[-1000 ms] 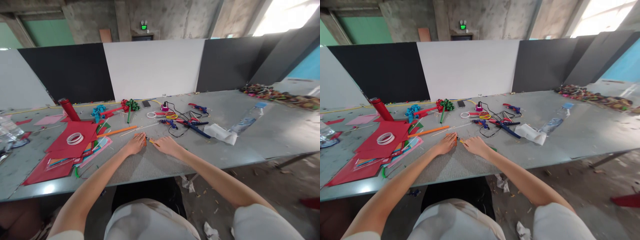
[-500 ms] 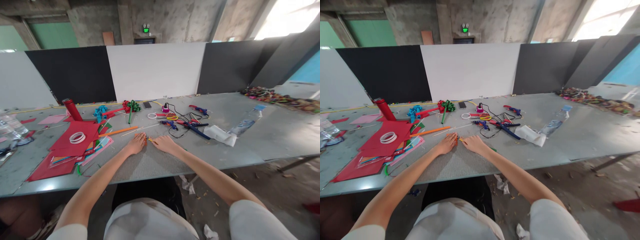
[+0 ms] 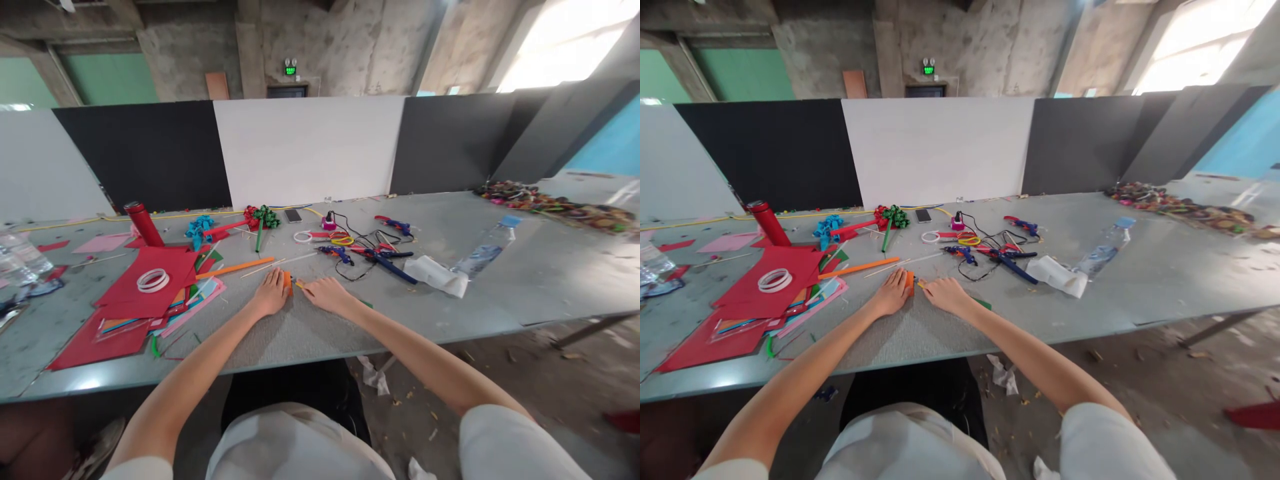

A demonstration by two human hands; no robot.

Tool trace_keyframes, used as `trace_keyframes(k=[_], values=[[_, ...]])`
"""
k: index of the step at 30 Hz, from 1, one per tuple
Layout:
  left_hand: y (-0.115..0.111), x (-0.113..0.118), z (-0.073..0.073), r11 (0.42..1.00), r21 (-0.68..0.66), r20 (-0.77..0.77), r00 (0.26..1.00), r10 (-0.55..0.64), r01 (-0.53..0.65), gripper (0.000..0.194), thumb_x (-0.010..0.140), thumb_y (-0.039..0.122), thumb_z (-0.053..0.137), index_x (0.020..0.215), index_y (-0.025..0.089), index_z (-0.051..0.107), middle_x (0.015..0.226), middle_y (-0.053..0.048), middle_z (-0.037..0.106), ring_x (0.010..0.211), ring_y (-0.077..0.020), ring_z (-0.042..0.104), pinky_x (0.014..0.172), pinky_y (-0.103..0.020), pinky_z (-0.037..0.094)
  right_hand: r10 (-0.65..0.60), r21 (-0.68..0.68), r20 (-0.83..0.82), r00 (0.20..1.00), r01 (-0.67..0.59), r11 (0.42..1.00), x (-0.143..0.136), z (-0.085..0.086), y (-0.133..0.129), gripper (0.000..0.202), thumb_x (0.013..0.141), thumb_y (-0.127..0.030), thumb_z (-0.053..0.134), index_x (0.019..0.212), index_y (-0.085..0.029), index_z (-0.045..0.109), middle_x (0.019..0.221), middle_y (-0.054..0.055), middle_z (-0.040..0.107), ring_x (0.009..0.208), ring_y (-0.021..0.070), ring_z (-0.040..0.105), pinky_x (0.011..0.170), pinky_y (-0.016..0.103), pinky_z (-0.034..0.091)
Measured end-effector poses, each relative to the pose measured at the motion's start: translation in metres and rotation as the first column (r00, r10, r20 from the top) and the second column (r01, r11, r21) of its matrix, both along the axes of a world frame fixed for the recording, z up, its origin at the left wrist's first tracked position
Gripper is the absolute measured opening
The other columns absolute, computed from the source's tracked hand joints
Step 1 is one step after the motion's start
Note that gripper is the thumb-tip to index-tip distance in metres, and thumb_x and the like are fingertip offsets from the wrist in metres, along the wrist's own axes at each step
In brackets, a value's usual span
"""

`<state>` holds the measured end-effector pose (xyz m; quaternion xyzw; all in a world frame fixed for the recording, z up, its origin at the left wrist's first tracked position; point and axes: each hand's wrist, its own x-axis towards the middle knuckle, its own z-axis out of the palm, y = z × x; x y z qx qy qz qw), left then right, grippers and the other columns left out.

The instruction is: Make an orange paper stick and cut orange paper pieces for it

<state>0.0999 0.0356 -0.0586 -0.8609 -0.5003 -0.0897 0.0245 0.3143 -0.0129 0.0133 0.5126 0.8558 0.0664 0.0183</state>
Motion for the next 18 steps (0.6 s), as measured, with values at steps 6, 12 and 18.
trace_keyframes(k=[6,12,18], values=[[0.004,0.000,-0.007,0.999,0.041,-0.004,1.000,-0.011,0.011,0.065,0.102,0.036,0.018,0.157,0.002,0.016,0.161,-0.028,0.027,0.153,-0.0336,0.020,0.121,-0.055,0.021,-0.043,0.009,-0.025,0.999,0.043,0.999,-0.008,-0.002,-0.006,0.048,0.106,-0.037,0.027,0.144,-0.029,0.055,0.110,0.013,0.076,0.099,0.0269,0.073,0.083,0.035,0.049],[0.010,-0.004,-0.011,0.999,0.019,0.015,0.999,-0.040,0.040,0.065,0.102,0.036,0.020,0.158,0.004,0.013,0.161,-0.027,0.026,0.153,-0.0332,0.020,0.122,-0.053,0.019,-0.095,0.019,-0.034,0.995,0.095,0.995,-0.018,-0.006,-0.009,0.049,0.105,-0.037,0.027,0.149,-0.027,0.048,0.110,0.016,0.075,0.099,0.0279,0.072,0.084,0.037,0.049],[0.009,-0.003,-0.009,0.999,0.019,0.015,1.000,-0.026,0.026,0.065,0.101,0.036,0.021,0.156,0.002,0.016,0.161,-0.029,0.026,0.153,-0.0336,0.020,0.121,-0.054,0.021,-0.137,0.007,-0.061,0.989,0.138,0.990,-0.020,-0.010,-0.014,0.049,0.104,-0.036,0.030,0.148,-0.026,0.048,0.108,0.016,0.075,0.098,0.0290,0.073,0.082,0.037,0.050]])
